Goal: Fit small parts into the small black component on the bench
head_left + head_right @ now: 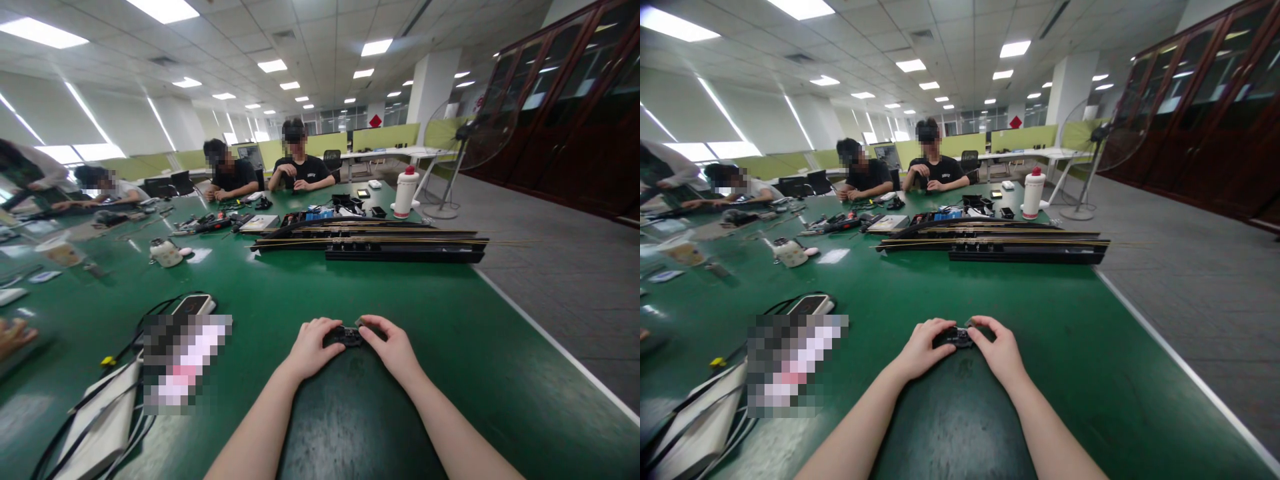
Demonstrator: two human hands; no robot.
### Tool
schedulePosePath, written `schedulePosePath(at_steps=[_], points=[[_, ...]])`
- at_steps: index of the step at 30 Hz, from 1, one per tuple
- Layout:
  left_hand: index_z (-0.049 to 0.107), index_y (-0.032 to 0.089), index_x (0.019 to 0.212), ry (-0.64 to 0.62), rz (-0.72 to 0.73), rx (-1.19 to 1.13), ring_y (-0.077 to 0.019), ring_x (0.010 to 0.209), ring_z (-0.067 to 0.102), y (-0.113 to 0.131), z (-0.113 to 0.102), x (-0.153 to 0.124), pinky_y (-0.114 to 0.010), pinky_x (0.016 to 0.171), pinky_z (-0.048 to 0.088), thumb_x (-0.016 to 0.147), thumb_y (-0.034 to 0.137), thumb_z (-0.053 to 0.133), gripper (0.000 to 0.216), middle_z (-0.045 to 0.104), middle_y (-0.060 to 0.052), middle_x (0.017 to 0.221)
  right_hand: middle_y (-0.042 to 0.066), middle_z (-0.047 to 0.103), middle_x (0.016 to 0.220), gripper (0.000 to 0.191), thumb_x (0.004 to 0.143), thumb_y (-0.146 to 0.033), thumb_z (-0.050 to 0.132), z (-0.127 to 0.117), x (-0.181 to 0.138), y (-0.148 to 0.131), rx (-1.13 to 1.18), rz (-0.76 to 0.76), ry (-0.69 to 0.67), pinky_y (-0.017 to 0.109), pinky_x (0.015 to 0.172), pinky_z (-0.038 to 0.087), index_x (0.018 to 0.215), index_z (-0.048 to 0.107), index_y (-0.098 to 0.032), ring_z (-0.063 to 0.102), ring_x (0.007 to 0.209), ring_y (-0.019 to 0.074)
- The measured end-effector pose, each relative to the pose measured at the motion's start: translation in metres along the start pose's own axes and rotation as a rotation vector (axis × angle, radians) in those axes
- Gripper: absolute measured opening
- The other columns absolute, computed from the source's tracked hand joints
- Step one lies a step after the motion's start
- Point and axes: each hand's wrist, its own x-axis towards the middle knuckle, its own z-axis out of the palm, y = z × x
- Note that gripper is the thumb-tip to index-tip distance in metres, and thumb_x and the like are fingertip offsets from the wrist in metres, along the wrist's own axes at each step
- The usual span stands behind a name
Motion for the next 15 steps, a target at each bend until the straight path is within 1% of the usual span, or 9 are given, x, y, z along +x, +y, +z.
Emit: schedulePosePath(at_steps=[4,9,12,15], points=[[0.055,0.026,0.119,-0.002,0.001,-0.002,-0.0229,0.108,0.052,-0.0016,0.0004,0.0,-0.037,0.092,0.036,0.079,0.03,0.066,0.042,0.062,-0.003,0.114,0.007,0.071,0.097,0.025,0.07,-0.036,0.066,0.0017,-0.0032,-0.0012,-0.112,-0.041,-0.023,0.043,0.093,0.045,0.091,0.069,-0.022,0.063,0.095,0.0242],[0.055,0.027,0.12,-0.005,-0.01,-0.004,-0.0234,0.108,0.052,-0.0016,0.0002,-0.0004,-0.038,0.093,0.036,0.08,0.032,0.063,0.041,0.062,-0.003,0.114,0.006,0.07,0.096,0.022,0.073,-0.03,0.063,0.0042,-0.0055,-0.0016,-0.241,-0.165,-0.078,0.041,0.089,0.047,0.093,0.07,-0.024,0.063,0.092,0.0227],[0.055,0.026,0.12,0.001,-0.003,-0.01,-0.0232,0.107,0.053,-0.0018,0.0005,-0.0007,-0.037,0.092,0.036,0.08,0.032,0.064,0.041,0.062,-0.003,0.113,0.005,0.07,0.095,0.019,0.075,-0.027,0.063,0.0055,-0.0065,-0.0035,-0.36,-0.238,-0.132,0.043,0.092,0.044,0.092,0.07,-0.026,0.06,0.096,0.0239],[0.055,0.026,0.12,0.006,-0.004,-0.008,-0.0232,0.107,0.053,-0.0019,0.0011,-0.0008,-0.037,0.092,0.037,0.08,0.031,0.063,0.041,0.062,-0.004,0.113,0.004,0.069,0.099,0.018,0.075,-0.024,0.063,0.0062,-0.0077,-0.0056,-0.477,-0.29,-0.182,0.046,0.095,0.04,0.092,0.069,-0.028,0.056,0.104,0.0253]])
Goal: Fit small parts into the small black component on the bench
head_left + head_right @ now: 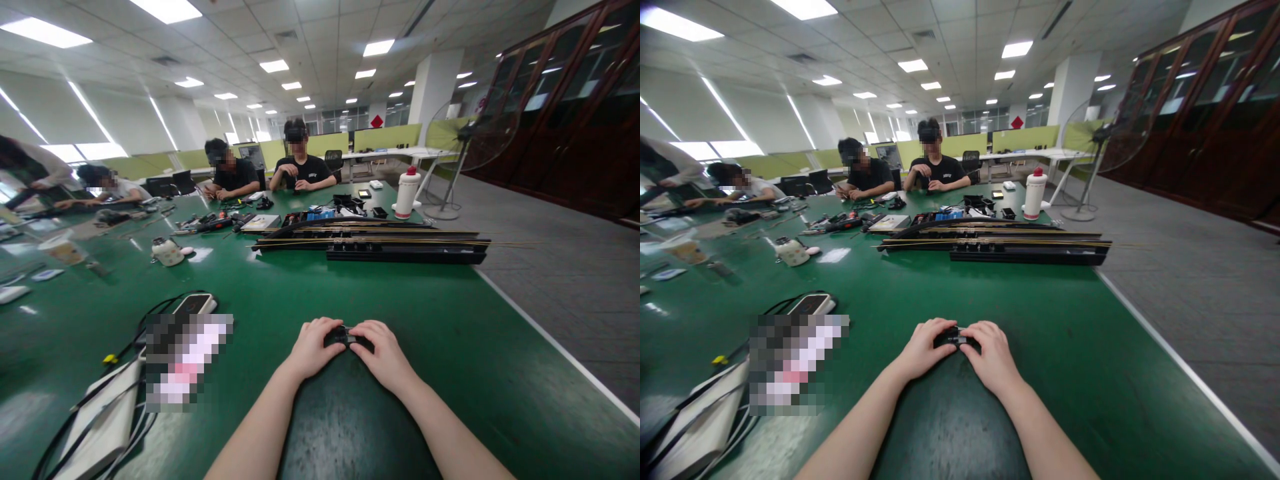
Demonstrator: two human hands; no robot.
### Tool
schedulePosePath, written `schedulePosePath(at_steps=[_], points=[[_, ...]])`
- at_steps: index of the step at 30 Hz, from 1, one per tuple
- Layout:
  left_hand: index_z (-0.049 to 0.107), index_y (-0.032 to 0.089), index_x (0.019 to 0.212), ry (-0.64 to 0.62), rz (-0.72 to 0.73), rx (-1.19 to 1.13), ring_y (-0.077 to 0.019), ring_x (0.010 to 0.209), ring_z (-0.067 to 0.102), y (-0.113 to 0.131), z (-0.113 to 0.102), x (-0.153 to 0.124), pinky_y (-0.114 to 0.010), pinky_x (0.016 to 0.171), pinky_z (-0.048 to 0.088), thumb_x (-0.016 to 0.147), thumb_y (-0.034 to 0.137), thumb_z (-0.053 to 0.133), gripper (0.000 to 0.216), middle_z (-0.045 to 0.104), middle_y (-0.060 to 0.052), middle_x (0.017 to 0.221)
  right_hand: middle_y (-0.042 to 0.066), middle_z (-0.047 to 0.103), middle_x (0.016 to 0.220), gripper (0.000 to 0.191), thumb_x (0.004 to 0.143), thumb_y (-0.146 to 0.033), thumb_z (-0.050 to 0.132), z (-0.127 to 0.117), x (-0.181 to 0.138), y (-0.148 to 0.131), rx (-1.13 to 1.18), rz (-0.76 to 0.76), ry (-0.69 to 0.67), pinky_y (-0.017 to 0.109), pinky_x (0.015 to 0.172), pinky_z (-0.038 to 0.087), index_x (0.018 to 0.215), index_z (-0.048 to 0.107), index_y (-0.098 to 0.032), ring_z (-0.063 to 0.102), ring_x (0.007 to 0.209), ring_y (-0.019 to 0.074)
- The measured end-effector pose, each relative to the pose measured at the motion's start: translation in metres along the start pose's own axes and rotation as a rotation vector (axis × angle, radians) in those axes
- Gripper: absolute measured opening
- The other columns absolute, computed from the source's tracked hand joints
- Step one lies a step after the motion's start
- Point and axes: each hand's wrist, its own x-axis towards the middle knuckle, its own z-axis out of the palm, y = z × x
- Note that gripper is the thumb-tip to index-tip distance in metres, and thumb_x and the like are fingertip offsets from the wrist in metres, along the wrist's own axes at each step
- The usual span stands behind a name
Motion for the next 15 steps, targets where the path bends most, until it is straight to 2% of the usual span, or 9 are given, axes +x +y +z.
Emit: schedulePosePath(at_steps=[8,15], points=[[0.056,0.026,0.119,0.005,0.007,0.004,-0.0231,0.107,0.053,0.0005,0.0007,0.0012,-0.037,0.092,0.038,0.08,0.03,0.064,0.04,0.062,-0.003,0.113,0.006,0.065,0.112,0.019,0.08,-0.024,0.058,0.0005,-0.0041,0.0011,-0.142,-0.039,-0.028,0.046,0.097,0.037,0.096,0.067,-0.026,0.053,0.11,0.0251],[0.055,0.026,0.122,-0.002,0.003,0.005,-0.0237,0.11,0.052,0.0016,0.0003,0.0009,-0.038,0.093,0.038,0.081,0.029,0.062,0.041,0.06,-0.004,0.116,0.005,0.067,0.11,0.025,0.074,-0.023,0.063,0.0,-0.0029,0.0021,-0.097,0.008,-0.044,0.047,0.097,0.037,0.099,0.066,-0.026,0.057,0.107,0.0251]])
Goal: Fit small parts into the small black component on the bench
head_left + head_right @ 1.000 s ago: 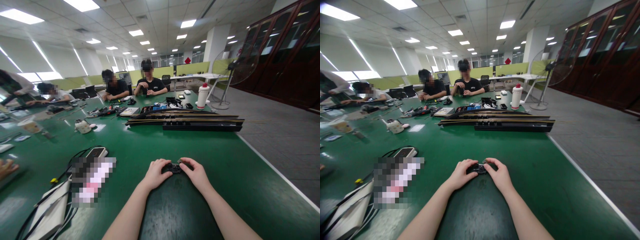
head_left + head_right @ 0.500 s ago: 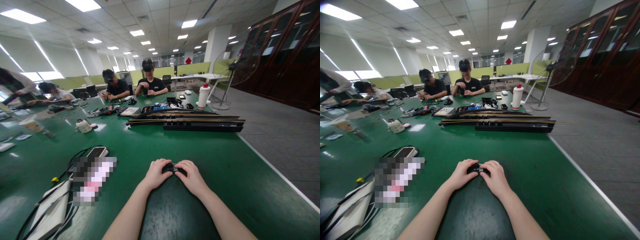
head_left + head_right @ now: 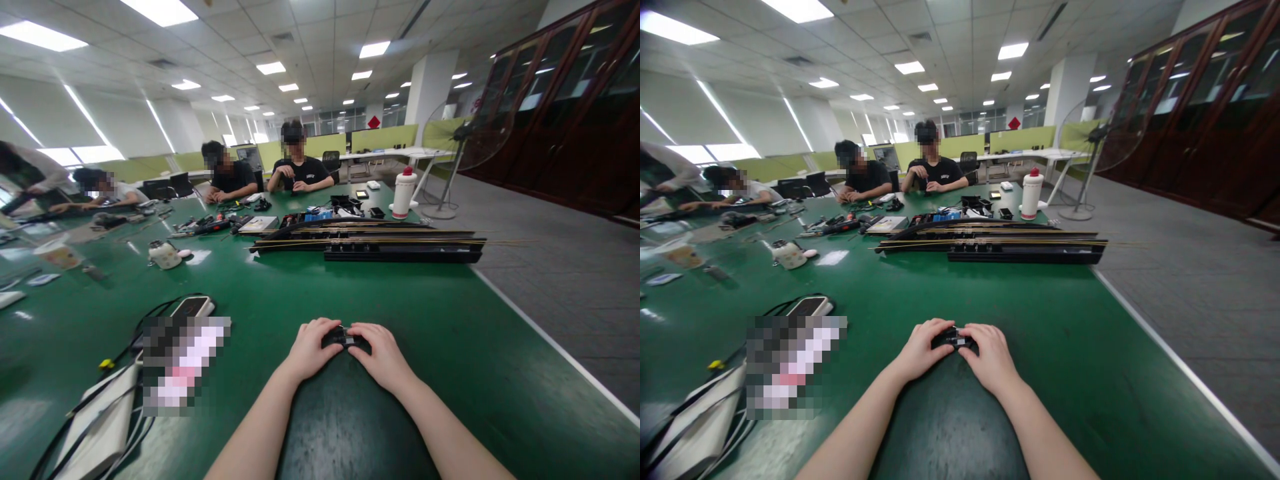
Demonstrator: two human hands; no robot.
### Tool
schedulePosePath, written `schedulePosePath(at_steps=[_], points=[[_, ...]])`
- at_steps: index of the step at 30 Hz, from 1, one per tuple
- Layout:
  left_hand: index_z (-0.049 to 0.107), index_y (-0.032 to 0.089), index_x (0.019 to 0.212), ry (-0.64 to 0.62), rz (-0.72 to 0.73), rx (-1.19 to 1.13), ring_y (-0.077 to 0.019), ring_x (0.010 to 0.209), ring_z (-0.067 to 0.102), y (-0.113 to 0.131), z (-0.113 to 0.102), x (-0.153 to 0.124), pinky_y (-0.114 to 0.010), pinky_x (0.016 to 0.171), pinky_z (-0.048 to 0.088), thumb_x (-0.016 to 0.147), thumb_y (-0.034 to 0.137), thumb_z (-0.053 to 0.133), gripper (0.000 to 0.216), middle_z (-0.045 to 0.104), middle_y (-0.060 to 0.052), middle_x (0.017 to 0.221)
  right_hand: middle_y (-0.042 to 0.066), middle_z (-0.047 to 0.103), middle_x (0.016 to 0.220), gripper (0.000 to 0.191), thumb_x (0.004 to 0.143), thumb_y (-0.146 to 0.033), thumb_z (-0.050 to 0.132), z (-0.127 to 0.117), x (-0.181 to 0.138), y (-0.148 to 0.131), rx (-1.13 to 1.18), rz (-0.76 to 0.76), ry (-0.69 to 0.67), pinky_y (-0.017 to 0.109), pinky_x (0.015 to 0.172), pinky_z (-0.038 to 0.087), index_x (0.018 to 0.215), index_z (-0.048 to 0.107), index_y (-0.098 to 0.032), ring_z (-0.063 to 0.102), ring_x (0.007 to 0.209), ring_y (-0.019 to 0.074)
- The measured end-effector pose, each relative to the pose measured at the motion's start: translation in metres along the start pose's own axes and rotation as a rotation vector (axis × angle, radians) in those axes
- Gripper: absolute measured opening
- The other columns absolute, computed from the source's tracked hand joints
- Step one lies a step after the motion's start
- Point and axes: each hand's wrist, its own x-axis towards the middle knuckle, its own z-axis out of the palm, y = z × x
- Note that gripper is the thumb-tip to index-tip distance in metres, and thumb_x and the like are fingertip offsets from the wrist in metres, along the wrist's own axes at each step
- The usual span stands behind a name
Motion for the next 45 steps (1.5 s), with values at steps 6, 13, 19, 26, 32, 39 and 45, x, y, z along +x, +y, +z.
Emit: schedulePosePath(at_steps=[6,13,19,26,32,39,45], points=[[0.054,0.025,0.124,0.017,-0.017,-0.005,-0.0235,0.114,0.05,-0.0024,0.0022,0.0004,-0.039,0.096,0.037,0.083,0.028,0.06,0.042,0.057,-0.005,0.123,0.006,0.065,0.116,0.045,0.069,-0.02,0.064,0.001,0.0002,0.0019,0.083,0.075,0.04,0.045,0.099,0.037,0.114,0.058,-0.024,0.057,0.109,0.0242],[0.053,0.027,0.125,0.032,-0.033,-0.012,-0.0226,0.114,0.051,-0.006,0.0046,0.0013,-0.039,0.097,0.038,0.086,0.025,0.055,0.039,0.057,-0.004,0.125,0.006,0.065,0.114,0.042,0.071,-0.021,0.062,0.0026,-0.0002,0.0029,0.094,0.086,0.063,0.045,0.1,0.039,0.112,0.06,-0.024,0.057,0.108,0.0243],[0.055,0.026,0.122,0.044,-0.027,-0.02,-0.0216,0.112,0.053,-0.0046,0.0041,0.0017,-0.038,0.096,0.039,0.087,0.025,0.054,0.036,0.058,-0.004,0.123,0.008,0.065,0.114,0.038,0.073,-0.023,0.059,0.0034,-0.0001,0.0019,0.079,0.102,0.093,0.044,0.1,0.039,0.111,0.061,-0.021,0.056,0.11,0.0245],[0.056,0.025,0.121,0.038,-0.04,-0.023,-0.023,0.113,0.052,-0.0022,0.0035,0.0019,-0.039,0.097,0.04,0.085,0.027,0.056,0.037,0.059,-0.005,0.122,0.008,0.066,0.111,0.033,0.075,-0.026,0.058,0.0035,0.0005,0.0013,0.06,0.113,0.102,0.045,0.099,0.04,0.107,0.064,-0.021,0.057,0.109,0.0256],[0.057,0.025,0.119,0.036,-0.03,-0.021,-0.0226,0.108,0.055,-0.0008,0.0017,0.0012,-0.038,0.095,0.04,0.085,0.028,0.057,0.034,0.061,-0.004,0.117,0.008,0.067,0.109,0.03,0.076,-0.028,0.057,0.0037,0.0008,0.0017,0.049,0.107,0.098,0.045,0.098,0.041,0.105,0.065,-0.022,0.057,0.108,0.0262],[0.057,0.025,0.118,0.032,-0.029,-0.014,-0.0219,0.106,0.055,-0.0016,0.0022,0.0014,-0.037,0.093,0.04,0.085,0.028,0.056,0.032,0.061,-0.004,0.116,0.008,0.067,0.109,0.03,0.078,-0.029,0.056,0.0024,0.0008,0.0005,0.026,0.106,0.077,0.044,0.099,0.04,0.105,0.064,-0.02,0.057,0.108,0.0262],[0.057,0.024,0.117,0.041,-0.016,-0.014,-0.0219,0.106,0.055,-0.0017,0.0023,0.001,-0.037,0.091,0.04,0.085,0.028,0.057,0.032,0.061,-0.004,0.115,0.008,0.068,0.108,0.029,0.077,-0.028,0.056,0.0016,0.0006,-0.0005,0.032,0.105,0.087,0.044,0.097,0.041,0.103,0.065,-0.021,0.058,0.107,0.0261]])
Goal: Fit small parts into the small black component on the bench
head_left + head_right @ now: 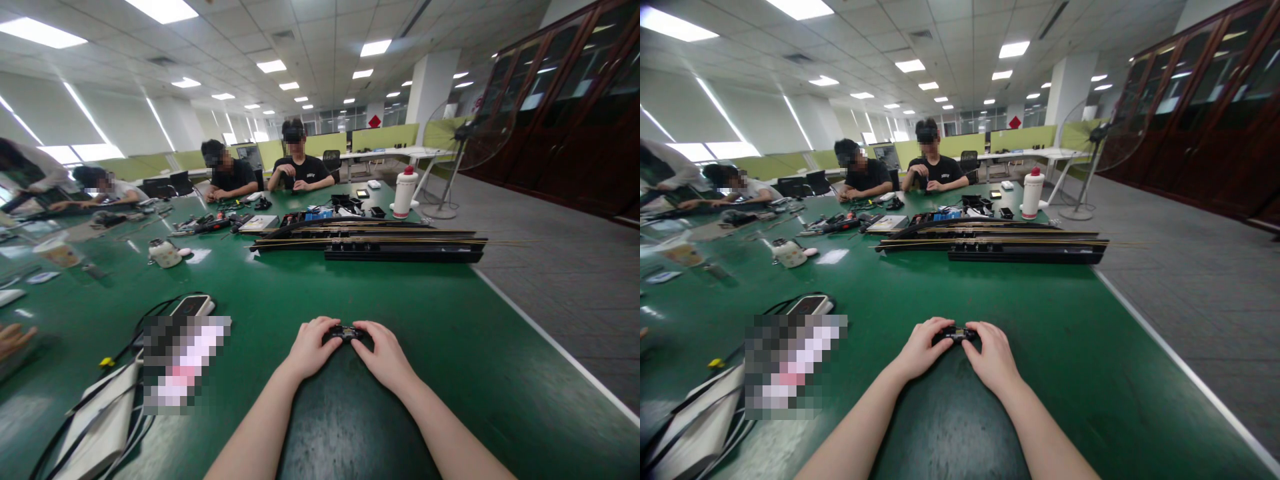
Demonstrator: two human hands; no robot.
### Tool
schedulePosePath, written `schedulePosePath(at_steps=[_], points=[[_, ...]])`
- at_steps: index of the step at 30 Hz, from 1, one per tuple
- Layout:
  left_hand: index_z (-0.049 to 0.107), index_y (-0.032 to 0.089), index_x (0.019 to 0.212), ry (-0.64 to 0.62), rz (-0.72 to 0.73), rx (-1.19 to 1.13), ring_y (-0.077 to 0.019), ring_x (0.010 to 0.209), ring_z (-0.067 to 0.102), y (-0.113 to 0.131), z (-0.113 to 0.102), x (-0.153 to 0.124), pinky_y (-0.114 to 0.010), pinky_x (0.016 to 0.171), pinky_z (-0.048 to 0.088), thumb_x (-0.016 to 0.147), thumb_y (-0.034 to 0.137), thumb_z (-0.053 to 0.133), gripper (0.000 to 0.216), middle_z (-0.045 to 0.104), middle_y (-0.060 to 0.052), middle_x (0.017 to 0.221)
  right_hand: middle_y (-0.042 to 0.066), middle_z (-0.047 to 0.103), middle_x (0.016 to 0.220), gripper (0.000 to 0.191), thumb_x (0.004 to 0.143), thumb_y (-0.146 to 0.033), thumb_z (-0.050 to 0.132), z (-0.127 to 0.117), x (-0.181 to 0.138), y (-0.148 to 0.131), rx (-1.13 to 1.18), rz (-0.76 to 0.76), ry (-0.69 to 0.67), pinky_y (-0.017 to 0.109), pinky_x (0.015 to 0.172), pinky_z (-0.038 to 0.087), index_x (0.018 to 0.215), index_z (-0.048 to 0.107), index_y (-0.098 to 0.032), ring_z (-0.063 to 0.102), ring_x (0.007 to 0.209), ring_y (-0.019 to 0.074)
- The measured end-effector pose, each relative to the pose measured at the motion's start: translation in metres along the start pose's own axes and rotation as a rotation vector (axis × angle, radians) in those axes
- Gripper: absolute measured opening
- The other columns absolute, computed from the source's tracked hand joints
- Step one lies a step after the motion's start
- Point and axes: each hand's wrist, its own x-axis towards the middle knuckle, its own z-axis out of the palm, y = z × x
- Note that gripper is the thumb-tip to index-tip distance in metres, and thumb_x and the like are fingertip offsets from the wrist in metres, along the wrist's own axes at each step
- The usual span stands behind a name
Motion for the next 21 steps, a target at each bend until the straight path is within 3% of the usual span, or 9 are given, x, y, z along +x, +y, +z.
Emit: schedulePosePath(at_steps=[21], points=[[0.057,0.025,0.117,-0.016,-0.007,-0.007,-0.0219,0.107,0.054,-0.0001,-0.0005,0.0007,-0.037,0.092,0.039,0.085,0.029,0.056,0.032,0.061,-0.004,0.115,0.007,0.069,0.102,0.023,0.078,-0.028,0.056,-0.0003,0.0011,-0.0004,-0.027,-0.019,-0.026,0.042,0.095,0.041,0.096,0.067,-0.02,0.06,0.103,0.0248]])
